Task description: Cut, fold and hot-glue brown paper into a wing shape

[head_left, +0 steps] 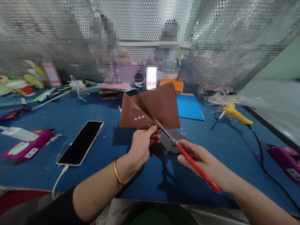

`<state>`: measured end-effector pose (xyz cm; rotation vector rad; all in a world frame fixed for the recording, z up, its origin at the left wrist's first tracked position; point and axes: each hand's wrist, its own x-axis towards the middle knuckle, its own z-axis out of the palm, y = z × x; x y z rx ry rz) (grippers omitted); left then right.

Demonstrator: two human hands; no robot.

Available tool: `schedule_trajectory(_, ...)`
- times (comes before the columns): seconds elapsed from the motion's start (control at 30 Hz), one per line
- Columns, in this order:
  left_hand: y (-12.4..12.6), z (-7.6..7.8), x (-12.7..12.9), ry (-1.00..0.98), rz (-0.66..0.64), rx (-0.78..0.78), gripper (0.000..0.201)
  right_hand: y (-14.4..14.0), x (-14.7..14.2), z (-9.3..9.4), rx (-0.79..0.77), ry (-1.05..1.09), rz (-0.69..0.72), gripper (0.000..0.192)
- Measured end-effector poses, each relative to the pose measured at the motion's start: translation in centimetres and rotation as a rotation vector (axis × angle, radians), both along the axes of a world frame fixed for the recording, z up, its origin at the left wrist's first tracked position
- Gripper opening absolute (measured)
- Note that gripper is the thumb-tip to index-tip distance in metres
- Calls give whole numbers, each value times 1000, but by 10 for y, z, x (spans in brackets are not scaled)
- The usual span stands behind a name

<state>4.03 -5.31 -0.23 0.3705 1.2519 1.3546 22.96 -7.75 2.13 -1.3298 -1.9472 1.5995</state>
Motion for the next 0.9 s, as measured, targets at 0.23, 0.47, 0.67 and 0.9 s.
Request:
schedule_trajectory(0.23, 0, 0, 1, -9, -12, -13, 15, 2, -2, -3, -66, 41, -51, 34)
schedule_trajectory(0.47, -1, 1, 1, -21, -3, -2, 13, 4, 8, -5, 74, -28, 9, 34)
schedule_trajectory(0.67, -1, 1, 1, -26, -6, -1, 12, 4, 8, -4, 91, -44, 22, 43)
schedule_trajectory(0.9, 0, 0, 2, -38, -35, -8, 17, 1, 1, -3, -35, 15, -41, 37)
